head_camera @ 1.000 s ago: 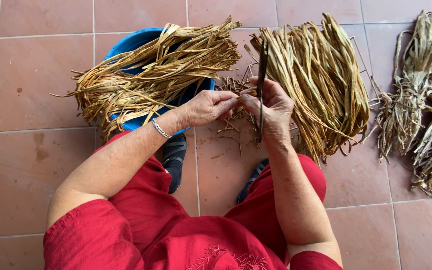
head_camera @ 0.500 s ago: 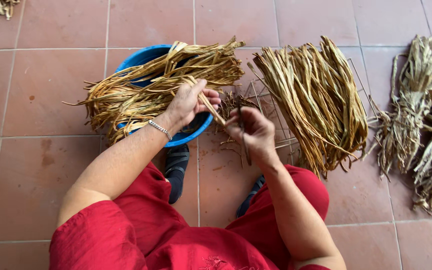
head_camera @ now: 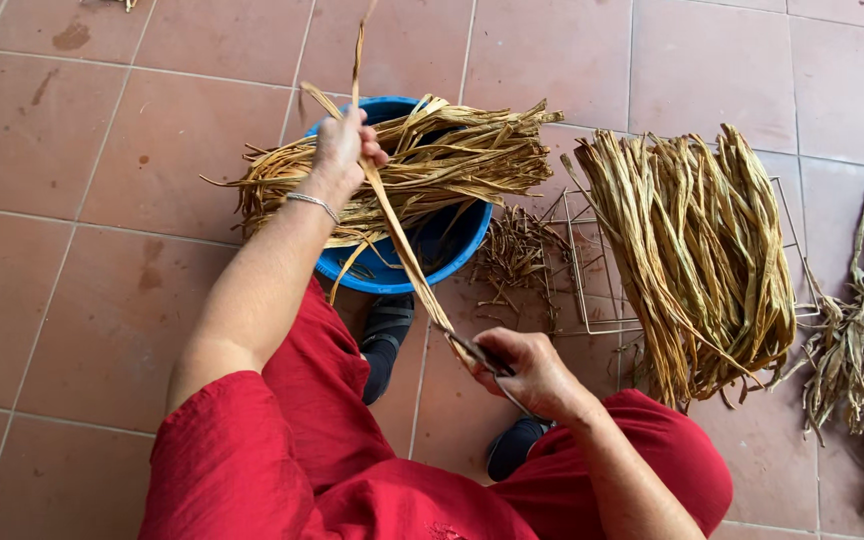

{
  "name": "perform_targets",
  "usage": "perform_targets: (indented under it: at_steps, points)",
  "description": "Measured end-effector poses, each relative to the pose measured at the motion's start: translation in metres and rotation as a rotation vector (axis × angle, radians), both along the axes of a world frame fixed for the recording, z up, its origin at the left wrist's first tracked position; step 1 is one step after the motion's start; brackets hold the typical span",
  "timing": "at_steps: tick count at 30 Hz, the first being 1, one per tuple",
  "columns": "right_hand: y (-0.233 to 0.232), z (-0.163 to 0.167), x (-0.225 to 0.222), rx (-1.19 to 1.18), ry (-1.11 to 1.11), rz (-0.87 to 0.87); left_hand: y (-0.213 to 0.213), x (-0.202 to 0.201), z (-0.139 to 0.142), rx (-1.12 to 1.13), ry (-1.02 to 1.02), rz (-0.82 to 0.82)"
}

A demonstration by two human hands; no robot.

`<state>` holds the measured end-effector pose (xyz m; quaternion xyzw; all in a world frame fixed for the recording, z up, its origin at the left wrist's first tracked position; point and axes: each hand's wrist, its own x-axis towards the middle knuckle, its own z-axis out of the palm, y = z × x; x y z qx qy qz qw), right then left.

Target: The person sits on a tiled floor and uses shears to trim dried plant strips. They pick up strips from a blue basin, cut them, and place the trimmed pieces onto a wire rack.

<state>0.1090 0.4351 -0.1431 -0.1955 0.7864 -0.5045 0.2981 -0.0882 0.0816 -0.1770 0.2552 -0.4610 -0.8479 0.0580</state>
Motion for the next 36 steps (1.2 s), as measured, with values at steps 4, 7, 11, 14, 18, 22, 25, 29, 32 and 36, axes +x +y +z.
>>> perform_targets:
  at_steps: [4, 7, 11, 14, 18, 22, 25, 29, 32, 36]
  points:
    - [-0.005, -0.008, 0.003, 0.015, -0.024, 0.049, -0.010, 0.006, 0.005, -0.068, 0.119, -0.106]
    - [-0.006, -0.017, 0.002, 0.185, 0.006, 0.157, -0.001, 0.005, 0.010, -0.088, 0.174, -0.147]
    - [-0.014, -0.027, 0.001, 0.204, 0.250, 0.244, 0.010, 0.003, 0.019, -0.030, 0.230, -0.163]
    - [-0.012, -0.029, -0.006, 0.387, 0.108, 0.334, 0.020, 0.006, 0.025, -0.173, 0.264, -0.234]
    - [-0.004, -0.033, -0.024, 0.319, 0.118, 0.053, 0.051, 0.022, 0.028, -0.450, 0.223, -0.425]
    - [0.003, -0.035, -0.049, -0.081, -0.023, -0.307, 0.091, 0.047, 0.029, -0.585, 0.395, -0.530]
    - [0.004, -0.030, -0.055, -0.267, -0.046, -0.380, 0.107, 0.060, 0.035, -0.811, 0.434, -0.601]
    - [0.001, -0.021, -0.053, -0.313, 0.014, -0.422, 0.119, 0.075, 0.038, -0.977, 0.422, -0.678]
    - [0.001, -0.016, -0.050, -0.236, 0.109, -0.422, 0.126, 0.079, 0.038, -0.990, 0.422, -0.699]
    - [-0.001, -0.013, -0.048, -0.174, 0.137, -0.432, 0.129, 0.082, 0.037, -0.958, 0.376, -0.752]
